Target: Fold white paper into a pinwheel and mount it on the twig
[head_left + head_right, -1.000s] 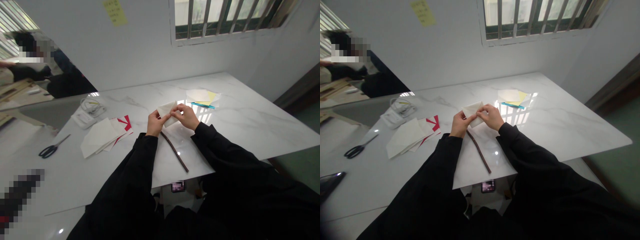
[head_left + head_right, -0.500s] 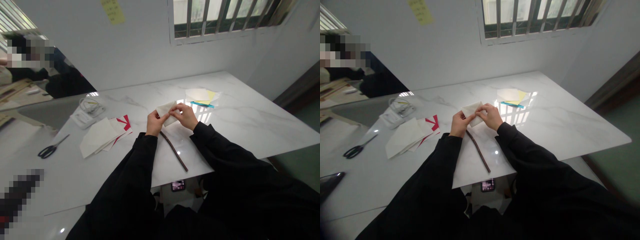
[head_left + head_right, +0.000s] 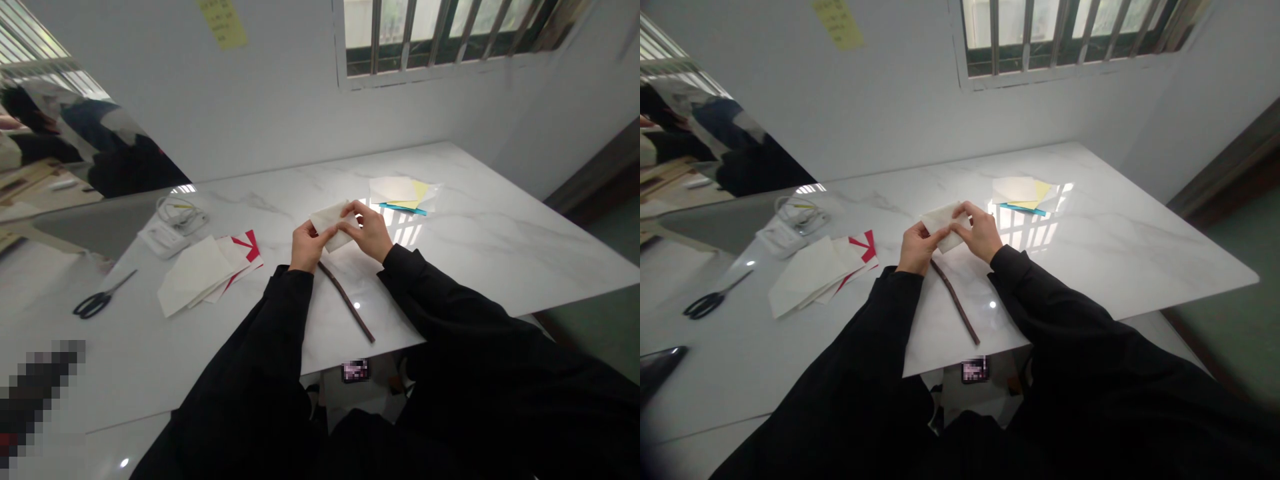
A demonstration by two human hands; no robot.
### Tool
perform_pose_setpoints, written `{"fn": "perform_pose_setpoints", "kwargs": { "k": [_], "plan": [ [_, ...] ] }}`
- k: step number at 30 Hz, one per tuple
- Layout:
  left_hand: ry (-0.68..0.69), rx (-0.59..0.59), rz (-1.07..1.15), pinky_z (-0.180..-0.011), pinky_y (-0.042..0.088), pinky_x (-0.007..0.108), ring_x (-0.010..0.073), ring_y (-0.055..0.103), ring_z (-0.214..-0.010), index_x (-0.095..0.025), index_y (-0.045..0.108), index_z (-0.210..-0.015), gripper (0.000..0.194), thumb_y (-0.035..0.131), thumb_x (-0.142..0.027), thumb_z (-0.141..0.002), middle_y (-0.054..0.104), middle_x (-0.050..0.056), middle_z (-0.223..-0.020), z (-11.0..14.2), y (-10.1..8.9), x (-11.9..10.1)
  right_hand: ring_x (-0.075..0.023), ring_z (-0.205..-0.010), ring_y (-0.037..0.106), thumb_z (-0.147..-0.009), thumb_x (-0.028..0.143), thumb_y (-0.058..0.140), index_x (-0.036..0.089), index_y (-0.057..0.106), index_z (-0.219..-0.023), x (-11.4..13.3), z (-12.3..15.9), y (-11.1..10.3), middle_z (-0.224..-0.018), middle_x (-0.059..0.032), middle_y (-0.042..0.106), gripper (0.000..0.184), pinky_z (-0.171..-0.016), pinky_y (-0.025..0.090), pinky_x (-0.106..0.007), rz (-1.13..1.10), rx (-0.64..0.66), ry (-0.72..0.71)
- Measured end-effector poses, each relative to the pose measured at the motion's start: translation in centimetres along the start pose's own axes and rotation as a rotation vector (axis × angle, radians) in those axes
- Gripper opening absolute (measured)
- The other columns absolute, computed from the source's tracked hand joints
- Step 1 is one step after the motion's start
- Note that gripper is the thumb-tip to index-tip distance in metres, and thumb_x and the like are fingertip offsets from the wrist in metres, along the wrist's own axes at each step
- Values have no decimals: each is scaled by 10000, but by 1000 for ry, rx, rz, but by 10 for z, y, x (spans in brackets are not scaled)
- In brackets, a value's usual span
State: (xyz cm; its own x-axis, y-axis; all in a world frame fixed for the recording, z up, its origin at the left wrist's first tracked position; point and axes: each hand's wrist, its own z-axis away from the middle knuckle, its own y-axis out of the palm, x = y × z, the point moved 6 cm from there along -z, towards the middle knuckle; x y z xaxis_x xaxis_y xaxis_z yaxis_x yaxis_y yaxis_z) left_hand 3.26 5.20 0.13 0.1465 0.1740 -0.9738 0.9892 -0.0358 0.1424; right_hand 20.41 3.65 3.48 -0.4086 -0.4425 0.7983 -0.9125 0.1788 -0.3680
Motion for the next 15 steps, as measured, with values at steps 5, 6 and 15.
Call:
{"fn": "perform_pose_setpoints", "kwargs": {
  "k": [5,6,15],
  "plan": [
    [-25,-12,21,-916,605,421,287,761,-972,-135,784,-1072,636,999,-461,-570,815,123,-1025,-1,-1,4,-196,-795,671,-811,309,797,265,524,-1426,-9,0,1,-1009,-24,727,675,-798,572,-360,-138,-48,107],
    [-28,-14,24,-916,605,420,286,760,-971,-135,784,-1074,641,1001,-460,-566,816,124,-1027,-1,-1,4,-205,-824,684,-798,307,808,255,513,-1457,-11,-1,1,-1013,-32,733,724,-821,579,-369,-152,-51,112],
    [-46,-9,34,-883,599,401,261,752,-898,-123,787,-1038,615,1003,-440,-559,817,104,-965,0,0,3,-237,-900,713,-846,382,775,175,765,-1031,-26,-4,12,-933,-57,786,278,-828,597,-369,-212,91,172]
  ]
}}
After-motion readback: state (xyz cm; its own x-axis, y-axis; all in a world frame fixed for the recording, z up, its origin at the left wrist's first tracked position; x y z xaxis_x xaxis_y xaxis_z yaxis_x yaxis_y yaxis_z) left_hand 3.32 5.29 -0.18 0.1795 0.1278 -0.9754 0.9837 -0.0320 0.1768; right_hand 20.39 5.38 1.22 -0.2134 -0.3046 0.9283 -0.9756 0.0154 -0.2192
